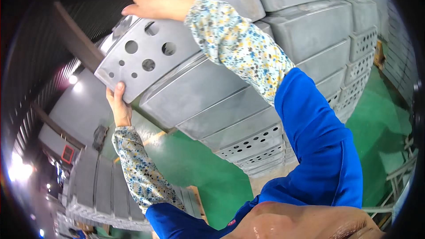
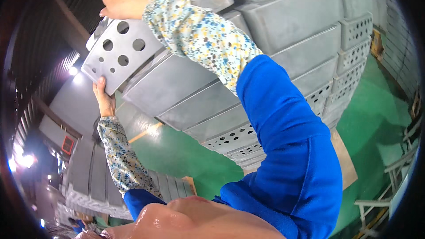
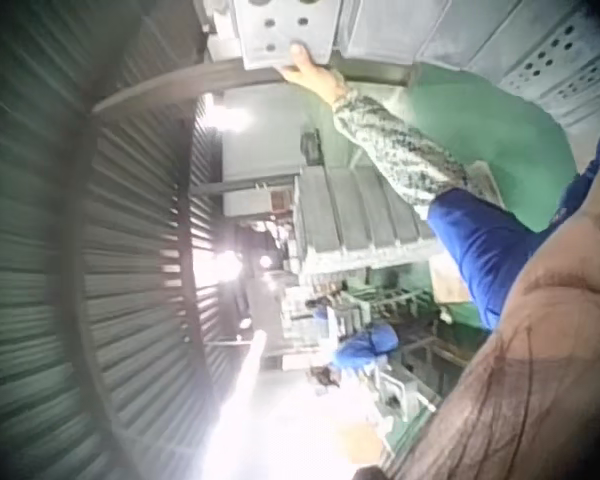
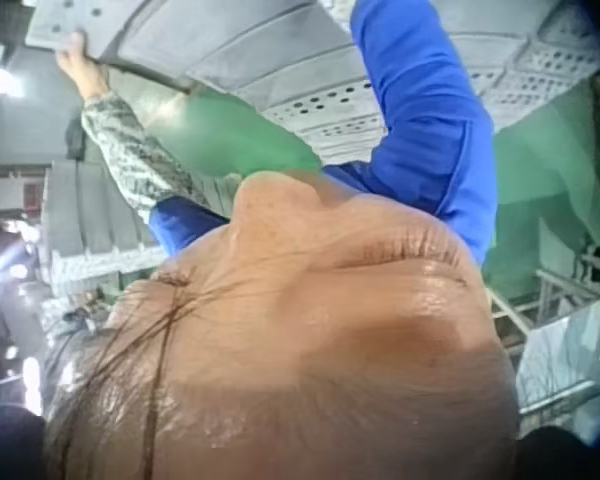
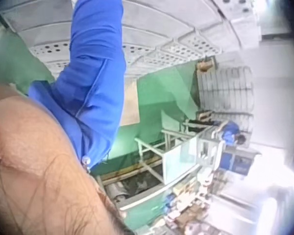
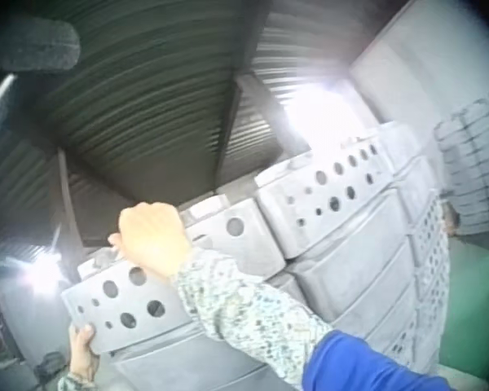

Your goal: The person applies circular stickers onto the edges of metal casings, inserts small metal pins into the casing holes by hand, and stacks the completed casings onto a pile.

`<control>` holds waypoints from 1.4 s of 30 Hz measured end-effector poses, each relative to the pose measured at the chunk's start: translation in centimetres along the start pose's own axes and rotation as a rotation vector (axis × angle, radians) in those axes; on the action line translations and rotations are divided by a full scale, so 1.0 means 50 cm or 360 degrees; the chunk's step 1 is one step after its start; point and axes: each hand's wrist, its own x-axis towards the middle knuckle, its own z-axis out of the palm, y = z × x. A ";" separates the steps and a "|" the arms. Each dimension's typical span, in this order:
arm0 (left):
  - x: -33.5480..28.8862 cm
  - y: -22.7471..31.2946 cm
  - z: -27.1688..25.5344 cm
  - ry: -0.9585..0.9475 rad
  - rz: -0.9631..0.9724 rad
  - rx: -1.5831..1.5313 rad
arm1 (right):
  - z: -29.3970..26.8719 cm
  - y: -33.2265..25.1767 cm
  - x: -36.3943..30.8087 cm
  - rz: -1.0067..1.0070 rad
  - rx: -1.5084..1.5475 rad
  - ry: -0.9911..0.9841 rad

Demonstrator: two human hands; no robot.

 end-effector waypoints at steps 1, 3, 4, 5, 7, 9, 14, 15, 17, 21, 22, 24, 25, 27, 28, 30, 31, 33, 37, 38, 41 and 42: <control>0.005 -0.001 0.002 0.0040 -0.0026 -0.0013 | -0.013 -0.004 0.001 0.0019 -0.0043 0.0017; 0.011 -0.002 0.023 0.0004 -0.0025 -0.0069 | -0.043 -0.004 -0.006 0.0115 -0.0054 -0.0048; 0.007 -0.003 0.035 0.0042 -0.0032 -0.0109 | -0.051 -0.001 -0.005 0.0129 -0.0097 -0.0042; 0.005 0.001 0.043 0.0009 -0.0012 -0.0132 | -0.060 0.001 -0.004 0.0075 -0.0135 -0.0102; -0.059 0.032 0.056 -0.0028 0.0015 -0.0123 | -0.088 -0.011 -0.051 -0.0201 -0.0158 -0.0017; -0.115 0.060 0.070 0.0014 -0.0016 -0.0203 | -0.141 -0.020 -0.146 -0.0607 0.0003 0.0754; -0.230 -0.031 -0.009 0.0507 -0.0322 -0.0067 | -0.437 -0.029 -0.576 -0.0254 0.0243 -0.0618; -0.276 -0.081 -0.016 0.0469 -0.0498 0.0074 | -0.480 -0.032 -0.657 0.0177 0.0357 -0.0791; -0.458 -0.207 -0.097 0.0711 -0.0919 0.0225 | -0.586 -0.057 -0.747 0.0781 0.0153 -0.1011; -0.972 -0.345 -0.170 0.1414 -0.1855 -0.0252 | -0.720 -0.047 -0.794 0.1445 0.0047 -0.1209; -1.063 -0.339 -0.074 0.1310 -0.2226 -0.0231 | -0.813 -0.042 -0.796 0.1774 0.0011 -0.1298; -1.207 -0.264 0.061 0.0833 -0.2777 -0.0003 | -0.903 -0.008 -0.744 0.1675 -0.0019 -0.1301; -1.226 -0.246 0.132 0.0549 -0.2917 0.0050 | -0.925 0.026 -0.723 0.1596 -0.0082 -0.1246; -1.221 -0.235 0.271 -0.0002 -0.3037 0.0124 | -0.968 0.096 -0.713 0.1571 -0.0162 -0.1097; -1.224 -0.225 0.343 -0.0238 -0.3064 0.0141 | -1.029 0.130 -0.695 0.1781 -0.0199 -0.1131; -1.220 -0.231 0.470 -0.0638 -0.3050 0.0183 | -1.168 0.189 -0.717 0.2090 -0.0189 -0.0813; -1.227 -0.233 0.543 -0.0785 -0.2996 0.0182 | -1.250 0.237 -0.725 0.2049 -0.0359 -0.0636; -1.228 -0.244 0.700 -0.1025 -0.2860 0.0151 | -1.444 0.359 -0.758 0.2112 -0.0548 -0.0147; -1.285 -0.221 1.020 -0.1164 -0.2567 0.0049 | -1.851 0.684 -0.889 0.2216 -0.0591 0.0780; -1.277 -0.222 1.095 -0.1176 -0.2461 0.0015 | -1.942 0.784 -0.888 0.2033 -0.0420 0.1125; -1.134 -0.162 1.256 -0.1214 -0.2016 0.0164 | -2.190 0.987 -0.877 0.1805 0.0008 0.1841; -1.365 -0.014 1.282 -0.1066 -0.2163 0.0166 | -2.370 0.965 -0.964 0.1788 -0.0044 0.1904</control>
